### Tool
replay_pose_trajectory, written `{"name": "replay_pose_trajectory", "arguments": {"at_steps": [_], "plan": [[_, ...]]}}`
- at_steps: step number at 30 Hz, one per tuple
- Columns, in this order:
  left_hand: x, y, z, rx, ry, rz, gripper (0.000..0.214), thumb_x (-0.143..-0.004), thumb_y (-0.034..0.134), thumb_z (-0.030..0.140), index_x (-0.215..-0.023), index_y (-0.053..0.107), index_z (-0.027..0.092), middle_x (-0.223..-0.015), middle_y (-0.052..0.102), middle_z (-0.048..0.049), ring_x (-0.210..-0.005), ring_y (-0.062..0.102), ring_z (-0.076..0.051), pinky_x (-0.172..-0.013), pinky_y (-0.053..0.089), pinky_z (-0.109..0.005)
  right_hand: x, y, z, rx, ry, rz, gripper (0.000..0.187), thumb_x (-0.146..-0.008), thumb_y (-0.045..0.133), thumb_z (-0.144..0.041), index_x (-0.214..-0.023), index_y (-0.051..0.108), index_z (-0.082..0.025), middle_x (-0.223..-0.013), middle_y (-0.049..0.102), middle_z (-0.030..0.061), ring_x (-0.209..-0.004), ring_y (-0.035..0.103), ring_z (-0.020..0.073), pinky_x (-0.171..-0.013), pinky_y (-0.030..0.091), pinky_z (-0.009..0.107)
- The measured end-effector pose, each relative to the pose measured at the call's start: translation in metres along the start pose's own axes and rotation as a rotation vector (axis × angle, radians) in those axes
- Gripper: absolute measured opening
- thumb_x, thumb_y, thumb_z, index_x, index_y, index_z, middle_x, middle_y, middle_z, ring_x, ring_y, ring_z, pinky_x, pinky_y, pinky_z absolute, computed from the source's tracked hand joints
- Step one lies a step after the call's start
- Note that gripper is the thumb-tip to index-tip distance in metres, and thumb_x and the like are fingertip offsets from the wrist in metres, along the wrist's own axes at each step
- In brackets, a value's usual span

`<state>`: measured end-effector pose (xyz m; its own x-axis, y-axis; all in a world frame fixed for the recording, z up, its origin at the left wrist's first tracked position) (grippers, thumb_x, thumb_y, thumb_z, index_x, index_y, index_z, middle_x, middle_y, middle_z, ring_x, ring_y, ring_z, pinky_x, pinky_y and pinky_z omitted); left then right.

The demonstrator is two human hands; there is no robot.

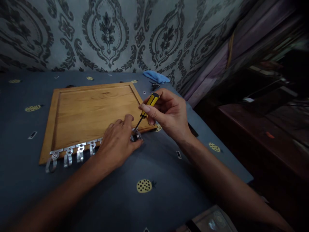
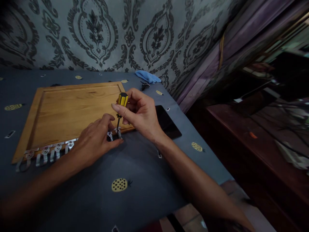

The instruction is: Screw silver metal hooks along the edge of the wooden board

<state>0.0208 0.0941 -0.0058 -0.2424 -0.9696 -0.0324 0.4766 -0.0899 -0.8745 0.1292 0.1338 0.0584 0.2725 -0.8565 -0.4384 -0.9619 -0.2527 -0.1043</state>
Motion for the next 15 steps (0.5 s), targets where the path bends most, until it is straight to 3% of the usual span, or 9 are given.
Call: {"name": "replay_pose_trajectory", "arguments": {"at_steps": [5, 15], "plan": [[0.0001, 0.0008, 0.0007, -0.002, -0.001, -0.026, 0.049, -0.085, 0.071, 0.034, -0.122, 0.043, 0.019, -0.108, 0.068, -0.0107, -0.105, 0.064, -0.033, -0.09, 0.05, -0.047, 0.0, 0.0014, -0.0072, 0.031, -0.051, -0.022, 0.033, -0.086, 0.075, -0.052, -0.096, 0.068, -0.021, -0.076, 0.068, -0.0027, -0.047, 0.054, 0.006, -0.046, 0.049, 0.022], [0.0002, 0.0022, 0.0004, -0.006, -0.007, -0.03, 0.05, -0.085, 0.071, 0.033, -0.124, 0.042, 0.018, -0.11, 0.067, -0.01, -0.106, 0.063, -0.032, -0.091, 0.049, -0.047, 0.0008, -0.0028, -0.0091, 0.014, -0.054, 0.047, 0.036, -0.078, 0.083, -0.05, -0.075, 0.06, -0.021, -0.063, 0.06, -0.0062, -0.042, 0.052, 0.0048, -0.038, 0.044, 0.018]]}}
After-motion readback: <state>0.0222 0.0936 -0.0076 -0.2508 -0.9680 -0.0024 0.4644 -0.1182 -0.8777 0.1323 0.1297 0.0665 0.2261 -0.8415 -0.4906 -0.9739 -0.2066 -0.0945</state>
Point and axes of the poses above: each hand's wrist, its own x-axis away from the middle knuckle, its own y-axis out of the palm, z = x × y, the point moved 10 cm from there along -x, towards the middle knuckle
